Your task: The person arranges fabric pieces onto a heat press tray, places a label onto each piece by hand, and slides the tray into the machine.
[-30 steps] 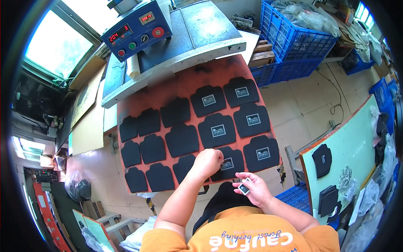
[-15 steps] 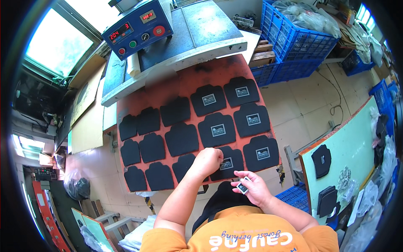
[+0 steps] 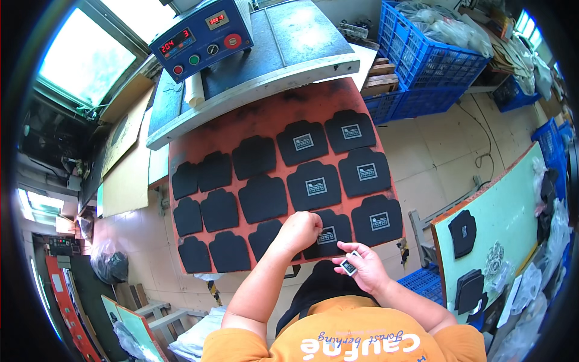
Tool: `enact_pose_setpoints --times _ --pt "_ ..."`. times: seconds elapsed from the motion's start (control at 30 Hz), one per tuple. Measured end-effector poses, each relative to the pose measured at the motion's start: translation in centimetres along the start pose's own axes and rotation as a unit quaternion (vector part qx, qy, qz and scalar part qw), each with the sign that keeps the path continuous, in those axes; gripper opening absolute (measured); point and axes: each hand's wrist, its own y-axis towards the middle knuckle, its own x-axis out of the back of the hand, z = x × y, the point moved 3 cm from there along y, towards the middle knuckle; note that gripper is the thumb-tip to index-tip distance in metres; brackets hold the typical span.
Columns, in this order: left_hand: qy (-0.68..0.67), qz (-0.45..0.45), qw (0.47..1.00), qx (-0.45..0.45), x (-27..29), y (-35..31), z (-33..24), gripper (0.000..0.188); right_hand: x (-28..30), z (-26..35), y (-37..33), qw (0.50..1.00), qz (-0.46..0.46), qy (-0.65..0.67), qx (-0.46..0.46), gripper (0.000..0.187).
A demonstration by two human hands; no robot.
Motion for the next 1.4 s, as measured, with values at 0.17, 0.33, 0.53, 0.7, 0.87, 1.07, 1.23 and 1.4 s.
enact_pose_setpoints --times 0.17,0.33,0.53,0.7,0.87,1.07,1.23,1.4 --pt "0.001 -0.006 1.0 -0.01 -0.5 0.1 0.6 0.01 0.3 -0.1 -0.3 1.0 -0.016 -0.001 -0.002 0.023" --pt "-0.002 -0.007 1.0 -0.007 -0.5 0.1 0.5 0.009 -0.2 0.0 -0.2 1.0 -0.003 0.0 -0.008 0.022" --pt "-0.003 -0.008 1.0 0.001 -0.4 0.1 0.5 0.009 -0.3 0.0 0.3 1.0 0.012 0.005 -0.006 0.022" --pt "-0.006 -0.007 1.0 0.009 -0.3 0.1 0.3 0.01 -0.4 0.1 0.4 1.0 0.01 0.003 -0.01 0.021" --pt "0.001 -0.005 1.0 0.009 -0.3 0.1 0.4 0.01 -0.3 -0.1 0.5 1.0 0.018 0.005 -0.01 0.021" --pt "0.007 0.002 1.0 0.015 -0.2 0.1 0.1 0.01 -0.3 -0.1 0.7 1.0 0.015 -0.006 -0.011 0.021" --pt "0.043 -0.015 0.999 0.011 0.4 -0.2 -0.1 0.014 -0.5 0.3 0.6 1.0 0.011 -0.009 -0.019 0.021" --pt "-0.25 -0.125 0.959 0.05 2.6 -0.8 1.6 0.016 -0.8 3.0 1.2 1.0 0.016 0.007 0.016 0.021"
